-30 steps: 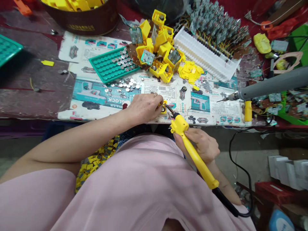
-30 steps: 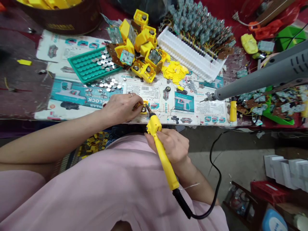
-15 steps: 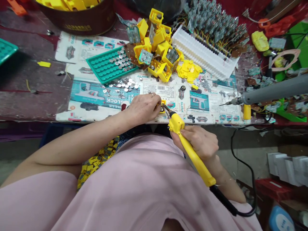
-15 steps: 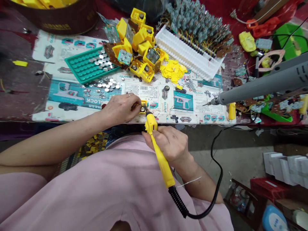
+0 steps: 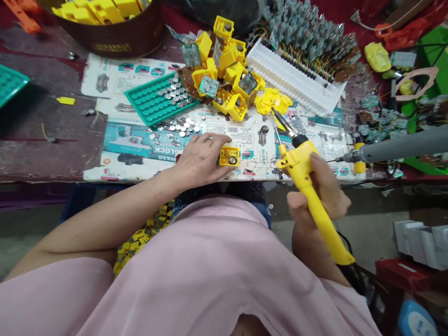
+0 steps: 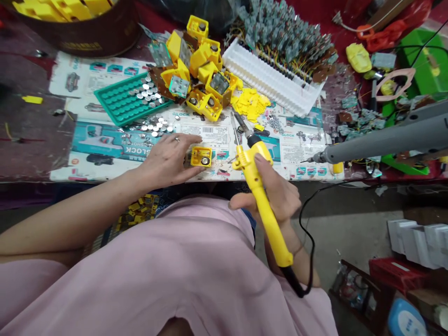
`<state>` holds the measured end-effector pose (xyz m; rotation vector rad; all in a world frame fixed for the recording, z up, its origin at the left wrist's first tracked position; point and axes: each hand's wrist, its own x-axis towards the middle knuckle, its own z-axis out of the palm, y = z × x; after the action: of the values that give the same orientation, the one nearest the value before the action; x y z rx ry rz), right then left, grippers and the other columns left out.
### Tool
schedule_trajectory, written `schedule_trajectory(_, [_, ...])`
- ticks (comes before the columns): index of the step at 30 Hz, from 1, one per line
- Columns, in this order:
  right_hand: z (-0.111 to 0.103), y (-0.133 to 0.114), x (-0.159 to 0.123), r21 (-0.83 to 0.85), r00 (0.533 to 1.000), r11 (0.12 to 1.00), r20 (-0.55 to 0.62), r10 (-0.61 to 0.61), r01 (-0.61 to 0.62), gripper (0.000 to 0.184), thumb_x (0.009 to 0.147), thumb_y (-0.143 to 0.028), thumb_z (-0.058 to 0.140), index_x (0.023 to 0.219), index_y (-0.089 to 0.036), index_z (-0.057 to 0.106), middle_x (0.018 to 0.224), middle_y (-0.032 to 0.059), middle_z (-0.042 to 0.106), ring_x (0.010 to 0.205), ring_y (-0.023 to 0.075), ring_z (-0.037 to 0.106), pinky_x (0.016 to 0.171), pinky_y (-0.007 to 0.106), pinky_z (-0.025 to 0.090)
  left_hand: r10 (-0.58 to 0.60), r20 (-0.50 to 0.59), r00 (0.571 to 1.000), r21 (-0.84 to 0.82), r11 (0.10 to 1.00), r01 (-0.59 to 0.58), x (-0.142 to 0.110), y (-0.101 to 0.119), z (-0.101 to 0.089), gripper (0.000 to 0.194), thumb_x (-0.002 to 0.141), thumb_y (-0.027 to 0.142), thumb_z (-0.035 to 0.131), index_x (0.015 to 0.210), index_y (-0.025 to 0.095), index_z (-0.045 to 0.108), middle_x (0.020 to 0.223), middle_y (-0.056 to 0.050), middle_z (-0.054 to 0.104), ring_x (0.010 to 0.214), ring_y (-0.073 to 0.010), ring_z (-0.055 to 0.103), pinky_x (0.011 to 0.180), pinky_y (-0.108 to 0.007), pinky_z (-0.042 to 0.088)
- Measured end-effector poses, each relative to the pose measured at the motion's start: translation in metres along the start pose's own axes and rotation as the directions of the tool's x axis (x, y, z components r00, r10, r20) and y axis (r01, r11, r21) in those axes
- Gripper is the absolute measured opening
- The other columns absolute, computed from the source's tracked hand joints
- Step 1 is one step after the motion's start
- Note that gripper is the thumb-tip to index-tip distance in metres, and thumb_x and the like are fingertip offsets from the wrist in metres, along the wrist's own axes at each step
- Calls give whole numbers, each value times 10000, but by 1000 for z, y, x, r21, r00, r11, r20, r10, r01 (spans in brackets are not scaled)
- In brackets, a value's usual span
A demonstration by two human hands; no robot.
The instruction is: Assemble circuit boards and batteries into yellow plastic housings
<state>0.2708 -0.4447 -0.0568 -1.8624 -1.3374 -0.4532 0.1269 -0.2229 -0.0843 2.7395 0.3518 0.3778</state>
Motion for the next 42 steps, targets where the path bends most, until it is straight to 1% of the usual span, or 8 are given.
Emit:
schedule_trajectory(3, [20,-3,12,75,997,995,-40,-60,63,372,969,-403,557,1308,-256,598,806,-7,756,653,127,722,658,234,605,-7,-61,998,-43,999,4,-5,-1,9,517,829,415,687,1239,143,530,1136,-137,702,1061,-295,656,910,-413,491])
schedule_trajectory(6, [43,-6,18,106,999,994,-13,-30,31,222,939,-243,618,1158,-261,652,893,-9,773,745,121,738,731,214,605,65,-214,975,-62,995,-80,-12,0,19,437,849,419,684,1164,155,535,1093,-120,710,995,-262,671,863,-387,502])
schedule_trajectory(13, [83,-8,11,153,992,987,120,22,-40,269,913,-240,639,1175,-253,580,1037,22,753,854,144,746,784,245,621,169,-380,910,50,986,-162,-16,3,29,356,869,360,684,1130,186,515,1051,-87,739,914,-245,655,790,-385,444])
schedule_trajectory(25, [89,-15,12,290,982,946,154,105,-147,321,944,-231,568,1248,-280,476,1197,52,676,907,134,748,827,251,637,308,-481,821,223,949,-225,-14,7,25,263,859,258,672,1076,213,532,995,-41,750,831,-211,621,836,-375,412])
schedule_trajectory(33, [92,-16,6,315,980,933,148,134,-175,368,938,-188,538,1283,-275,444,1258,66,660,941,138,750,862,262,630,181,-405,896,108,983,-150,-19,3,32,340,863,359,678,1165,248,567,1035,-48,744,873,-225,630,905,-413,404])
schedule_trajectory(37, [84,-10,8,401,972,885,100,213,-235,371,952,-266,571,1304,-283,457,1295,76,648,1009,168,743,882,304,637,-37,-304,952,-186,982,-21,-18,2,22,519,825,443,703,1255,181,578,1099,-116,724,993,-271,644,943,-443,461])
schedule_trajectory(39, [78,-8,13,410,976,887,32,217,-211,350,976,-267,532,1319,-294,470,1252,64,679,1026,179,740,904,337,637,-191,-193,962,-482,873,76,-14,3,13,615,828,505,681,1325,167,550,1170,-128,701,1063,-266,646,965,-428,488])
schedule_trajectory(42, [71,-6,23,344,985,925,-8,174,-161,311,991,-239,500,1299,-281,516,1089,38,745,938,171,759,872,332,648,-378,82,922,-878,409,247,-5,5,2,638,854,613,602,1316,174,564,1186,-120,695,1056,-236,667,917,-373,540])
